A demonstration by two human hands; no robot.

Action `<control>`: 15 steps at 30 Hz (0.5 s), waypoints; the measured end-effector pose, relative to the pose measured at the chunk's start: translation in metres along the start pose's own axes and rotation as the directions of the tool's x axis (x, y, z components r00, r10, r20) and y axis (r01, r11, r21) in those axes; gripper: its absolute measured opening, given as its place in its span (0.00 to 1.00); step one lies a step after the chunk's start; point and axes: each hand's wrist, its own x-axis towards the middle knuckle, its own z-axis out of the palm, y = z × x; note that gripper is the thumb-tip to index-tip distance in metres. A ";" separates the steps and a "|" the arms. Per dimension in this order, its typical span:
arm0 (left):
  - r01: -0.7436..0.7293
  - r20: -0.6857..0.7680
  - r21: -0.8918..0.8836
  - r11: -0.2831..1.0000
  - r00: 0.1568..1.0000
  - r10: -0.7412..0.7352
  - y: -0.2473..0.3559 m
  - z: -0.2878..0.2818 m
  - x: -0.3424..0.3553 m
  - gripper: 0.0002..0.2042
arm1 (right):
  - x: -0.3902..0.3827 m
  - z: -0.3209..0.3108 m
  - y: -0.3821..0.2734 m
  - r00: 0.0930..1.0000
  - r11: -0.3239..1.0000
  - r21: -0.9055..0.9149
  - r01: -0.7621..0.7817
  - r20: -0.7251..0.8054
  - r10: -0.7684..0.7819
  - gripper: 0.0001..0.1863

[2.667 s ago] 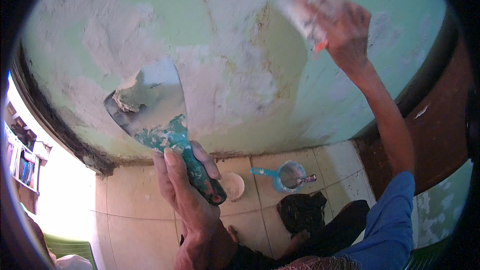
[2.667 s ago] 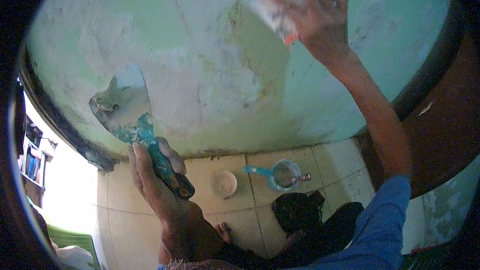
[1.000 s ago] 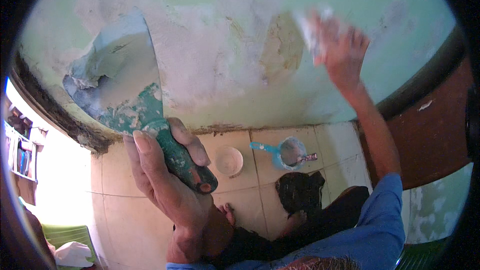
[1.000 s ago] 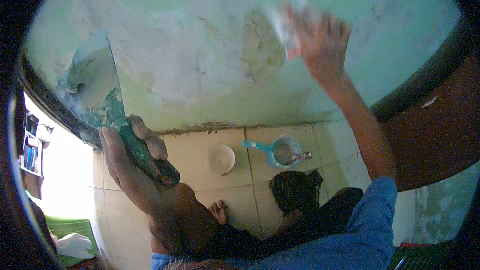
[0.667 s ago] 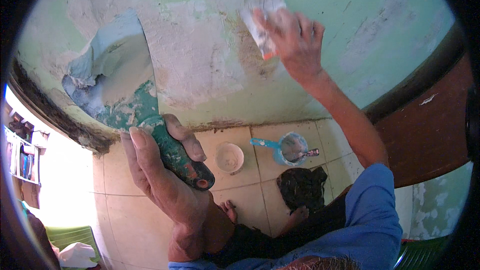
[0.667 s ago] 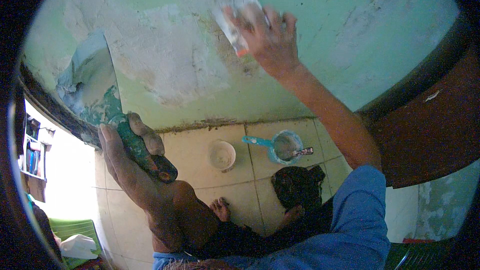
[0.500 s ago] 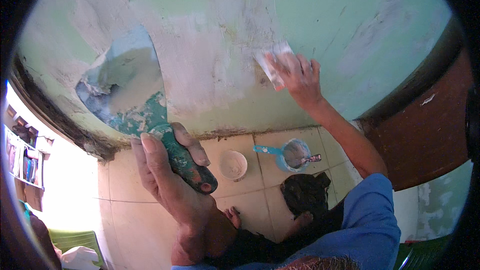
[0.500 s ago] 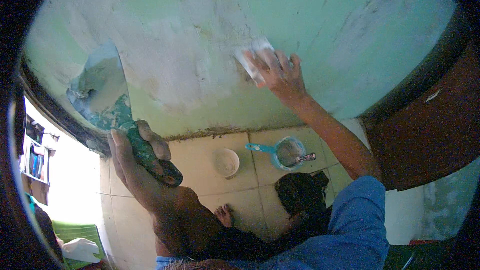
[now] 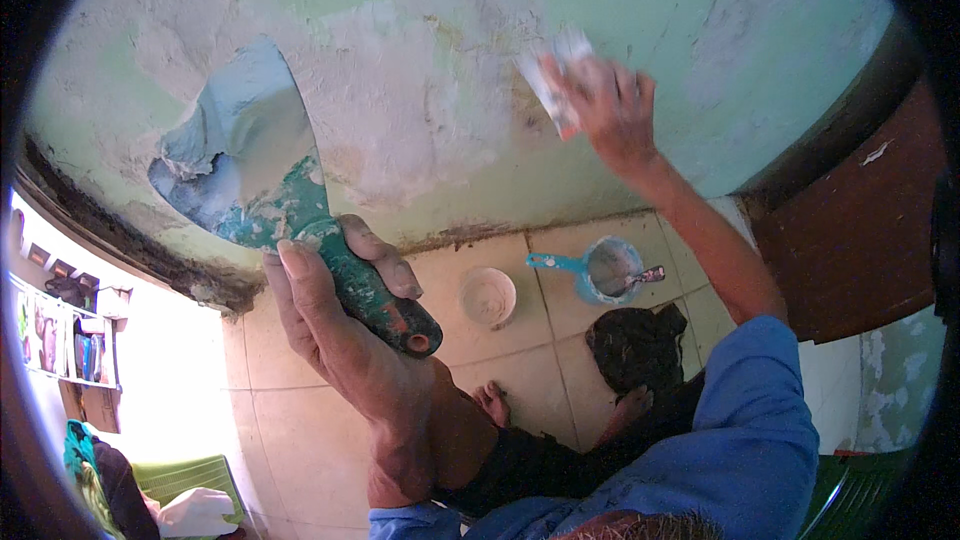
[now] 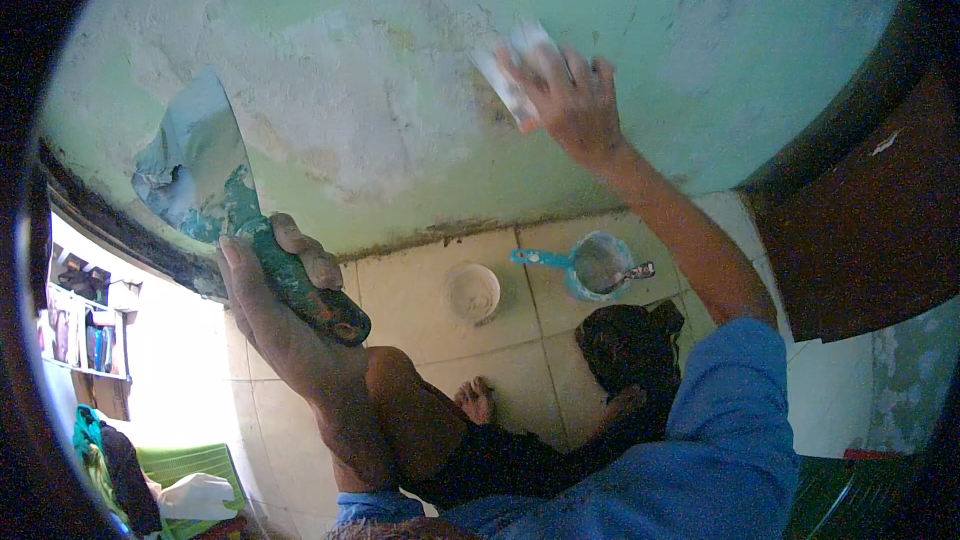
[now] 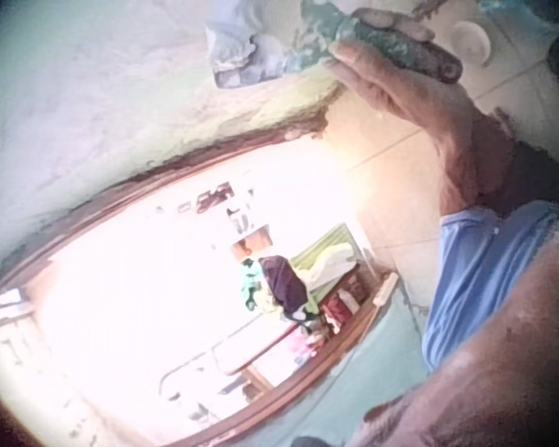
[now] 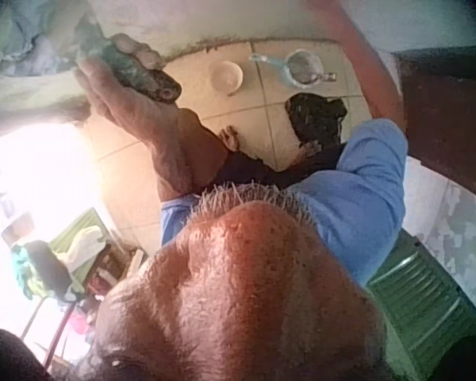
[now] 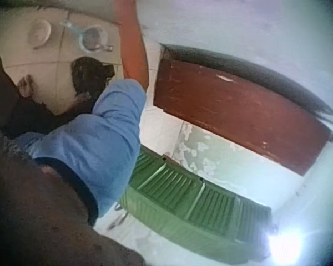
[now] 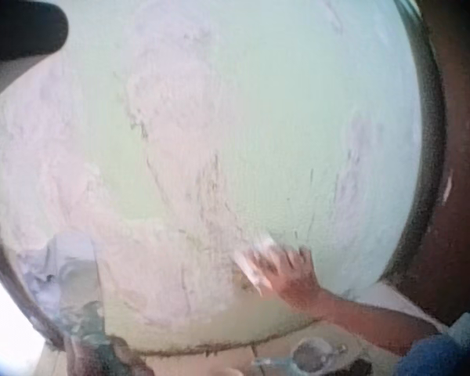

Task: The person applies white putty to a green wall using a putty knife and a smaller scraper, smoothing the material over damaged sections.

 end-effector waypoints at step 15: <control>-0.008 0.057 0.118 0.993 0.998 0.002 -0.009 -0.003 0.001 0.13 | -0.163 0.038 -0.052 0.956 0.992 0.049 -0.115 0.275 0.097 0.50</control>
